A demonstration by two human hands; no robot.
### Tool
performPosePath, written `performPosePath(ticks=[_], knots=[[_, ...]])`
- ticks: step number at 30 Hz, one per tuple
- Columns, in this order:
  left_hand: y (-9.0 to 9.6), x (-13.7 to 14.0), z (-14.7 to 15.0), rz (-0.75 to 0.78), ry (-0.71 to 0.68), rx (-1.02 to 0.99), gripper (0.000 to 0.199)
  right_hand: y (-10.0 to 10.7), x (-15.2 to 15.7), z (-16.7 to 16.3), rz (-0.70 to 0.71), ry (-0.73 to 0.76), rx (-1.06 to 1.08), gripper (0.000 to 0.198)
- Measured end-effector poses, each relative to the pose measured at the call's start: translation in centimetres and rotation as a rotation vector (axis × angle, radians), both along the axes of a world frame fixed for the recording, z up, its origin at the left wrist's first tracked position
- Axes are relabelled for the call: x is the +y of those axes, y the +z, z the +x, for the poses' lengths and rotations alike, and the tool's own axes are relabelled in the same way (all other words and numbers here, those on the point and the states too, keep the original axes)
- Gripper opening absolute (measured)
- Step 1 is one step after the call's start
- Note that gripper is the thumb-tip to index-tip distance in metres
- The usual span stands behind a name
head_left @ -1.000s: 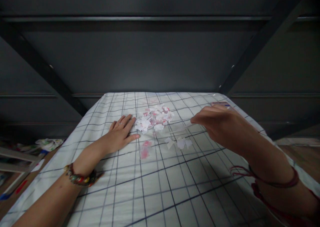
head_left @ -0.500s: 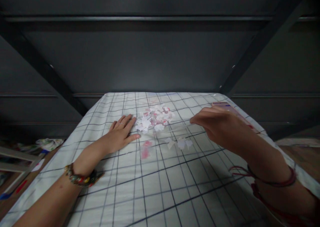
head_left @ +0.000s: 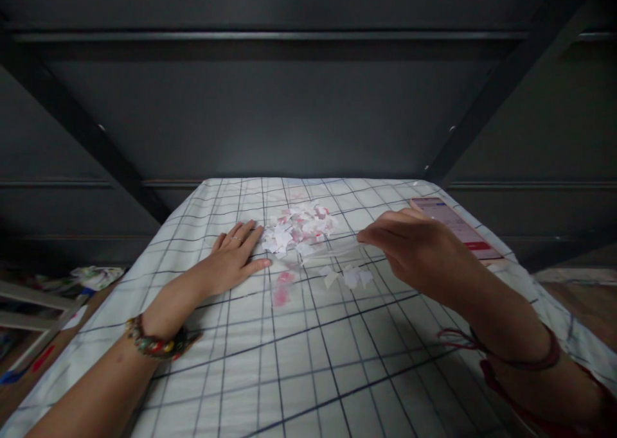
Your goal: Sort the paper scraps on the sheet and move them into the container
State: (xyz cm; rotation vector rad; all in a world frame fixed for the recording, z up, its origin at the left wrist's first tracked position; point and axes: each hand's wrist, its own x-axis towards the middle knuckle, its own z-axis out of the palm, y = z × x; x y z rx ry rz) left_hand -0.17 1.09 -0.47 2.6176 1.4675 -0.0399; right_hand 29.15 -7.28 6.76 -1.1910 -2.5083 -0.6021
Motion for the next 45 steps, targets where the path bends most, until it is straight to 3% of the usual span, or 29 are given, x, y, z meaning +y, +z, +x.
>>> performPosePath(ticks=[13, 20, 26, 30, 35, 45], knots=[[0.2, -0.2, 0.1, -0.003, 0.009, 0.023, 0.086, -0.1, 0.2, 1.2, -0.080, -0.184, -0.053, 0.032], [0.1, -0.2, 0.1, -0.009, 0.009, 0.019, 0.086, -0.1, 0.3, 1.2, -0.080, -0.068, -0.024, 0.038], [-0.3, 0.1, -0.4, 0.027, -0.009, -0.010, 0.082, -0.2, 0.4, 1.7, -0.083, -0.146, 0.041, 0.037], [-0.2, 0.0, -0.3, 0.019, -0.003, -0.007, 0.083, -0.2, 0.4, 1.7, -0.112, -0.121, -0.008, 0.039], [0.1, -0.2, -0.1, 0.003, 0.013, 0.020, 0.085, -0.5, 0.6, 2.3, -0.095, -0.144, 0.083, 0.038], [0.1, -0.2, -0.1, 0.010, -0.002, 0.017, 0.086, -0.5, 0.6, 1.5, -0.100, -0.229, -0.013, 0.035]])
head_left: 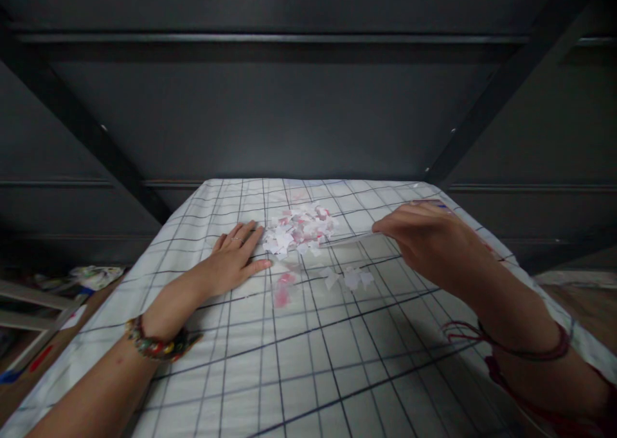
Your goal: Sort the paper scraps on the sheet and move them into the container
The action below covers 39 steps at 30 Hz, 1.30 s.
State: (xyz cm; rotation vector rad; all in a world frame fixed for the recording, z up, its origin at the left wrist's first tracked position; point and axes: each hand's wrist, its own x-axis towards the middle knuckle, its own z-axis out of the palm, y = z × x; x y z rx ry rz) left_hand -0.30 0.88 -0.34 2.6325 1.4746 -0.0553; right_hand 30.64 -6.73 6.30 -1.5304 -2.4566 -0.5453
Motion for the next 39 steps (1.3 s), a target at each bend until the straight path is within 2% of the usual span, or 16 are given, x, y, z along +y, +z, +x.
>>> performPosePath(ticks=[4, 11, 18, 27, 33, 39], knots=[[-0.08, 0.09, 0.03, -0.009, 0.003, 0.001, 0.086, 0.02, -0.04, 0.07, -0.007, -0.010, -0.005, 0.034], [-0.36, 0.27, -0.15, 0.004, -0.002, 0.000, 0.085, 0.26, -0.36, -0.23, 0.008, 0.088, -0.017, 0.036], [0.02, 0.02, 0.14, -0.012, 0.007, 0.015, 0.085, 0.29, -0.24, -0.29, 0.020, -0.007, -0.081, 0.029], [0.22, -0.02, 0.34, -0.025, 0.011, 0.022, 0.085, 0.33, -0.34, -0.49, 0.039, 0.094, -0.038, 0.033], [0.34, -0.06, 0.46, -0.034, 0.015, 0.027, 0.085, 0.32, -0.23, -0.68, 0.074, 0.098, -0.038, 0.035], [0.14, 0.04, 0.24, -0.010, -0.001, 0.002, 0.081, 0.41, -0.36, -0.86, 0.089, 0.193, -0.038, 0.035]])
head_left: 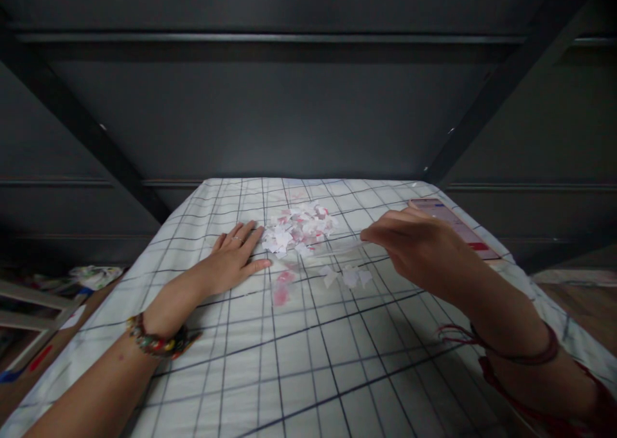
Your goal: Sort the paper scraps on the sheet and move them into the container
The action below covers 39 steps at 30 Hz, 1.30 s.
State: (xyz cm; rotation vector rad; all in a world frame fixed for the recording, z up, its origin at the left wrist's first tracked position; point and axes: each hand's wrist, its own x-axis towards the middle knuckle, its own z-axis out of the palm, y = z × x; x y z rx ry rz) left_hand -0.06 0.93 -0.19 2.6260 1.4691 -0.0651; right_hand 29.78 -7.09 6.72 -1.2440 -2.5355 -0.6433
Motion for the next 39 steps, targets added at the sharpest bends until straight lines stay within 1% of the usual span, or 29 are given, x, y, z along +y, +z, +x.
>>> performPosePath(ticks=[5, 10, 14, 19, 22, 25, 29, 32, 35, 39], knots=[[0.0, 0.1, 0.1, -0.019, 0.016, 0.028, 0.084, 0.0, 0.0, 0.1, 0.009, 0.026, -0.002, 0.033], [0.1, -0.1, 0.1, -0.012, 0.007, 0.026, 0.085, -0.2, 0.2, 0.0, 0.040, -0.012, 0.019, 0.036], [0.1, -0.1, 0.1, -0.012, 0.009, 0.018, 0.086, -0.3, 0.2, 0.2, -0.013, -0.058, 0.002, 0.037], [-0.1, 0.0, -0.1, -0.011, 0.013, 0.019, 0.086, 0.0, 0.1, 0.7, -0.082, -0.115, 0.032, 0.034], [0.0, -0.1, 0.0, -0.014, 0.016, 0.027, 0.087, 0.0, 0.1, 0.6, -0.074, -0.116, 0.026, 0.034], [0.2, -0.2, 0.2, -0.030, 0.034, 0.046, 0.087, -0.1, 0.1, 0.5, -0.051, -0.083, -0.008, 0.035], [0.3, -0.2, 0.1, -0.024, 0.021, 0.029, 0.086, -0.2, 0.2, 0.8, -0.089, -0.115, 0.021, 0.037], [0.0, -0.1, -0.1, -0.015, 0.005, 0.009, 0.086, -0.2, 0.2, 1.0, -0.088, -0.150, 0.065, 0.037], [-0.3, 0.0, -0.4, 0.004, -0.010, -0.016, 0.084, -0.1, 0.2, 0.9, -0.091, -0.147, 0.051, 0.036], [-0.5, 0.1, -0.5, 0.027, -0.019, -0.024, 0.082, 0.0, 0.2, 1.0, -0.140, -0.145, 0.031, 0.037]])
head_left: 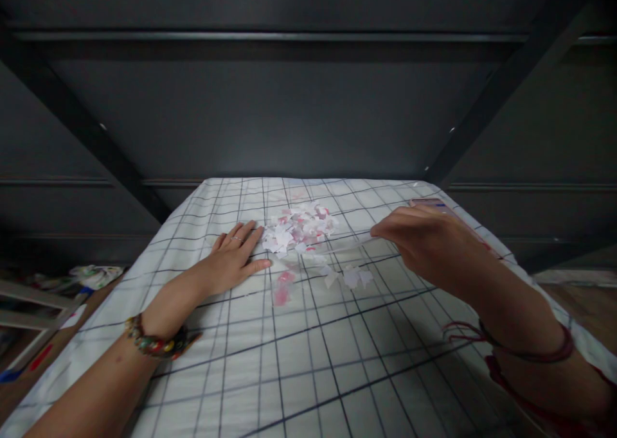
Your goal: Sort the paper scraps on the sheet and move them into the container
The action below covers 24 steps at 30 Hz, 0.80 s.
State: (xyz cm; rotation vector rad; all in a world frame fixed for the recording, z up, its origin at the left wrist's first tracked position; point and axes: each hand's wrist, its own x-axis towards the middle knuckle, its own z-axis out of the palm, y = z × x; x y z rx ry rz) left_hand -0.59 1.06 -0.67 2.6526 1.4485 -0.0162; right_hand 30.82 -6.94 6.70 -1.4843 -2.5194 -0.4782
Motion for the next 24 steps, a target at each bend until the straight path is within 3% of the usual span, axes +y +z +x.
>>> performPosePath(ticks=[7, 11, 19, 24], knots=[[0.5, -0.2, 0.3, -0.029, 0.023, 0.024, 0.085, 0.1, 0.0, 0.3, 0.074, 0.007, 0.099, 0.034], [0.4, -0.2, 0.2, -0.022, 0.018, 0.031, 0.086, 0.0, 0.0, -0.3, 0.026, 0.031, 0.008, 0.034], [0.4, -0.2, 0.3, -0.029, 0.017, 0.038, 0.087, 0.1, 0.1, 0.2, 0.091, 0.068, 0.083, 0.034], [0.4, -0.2, 0.4, -0.005, 0.009, 0.032, 0.083, -0.1, 0.0, -0.5, 0.054, 0.067, -0.015, 0.034]])
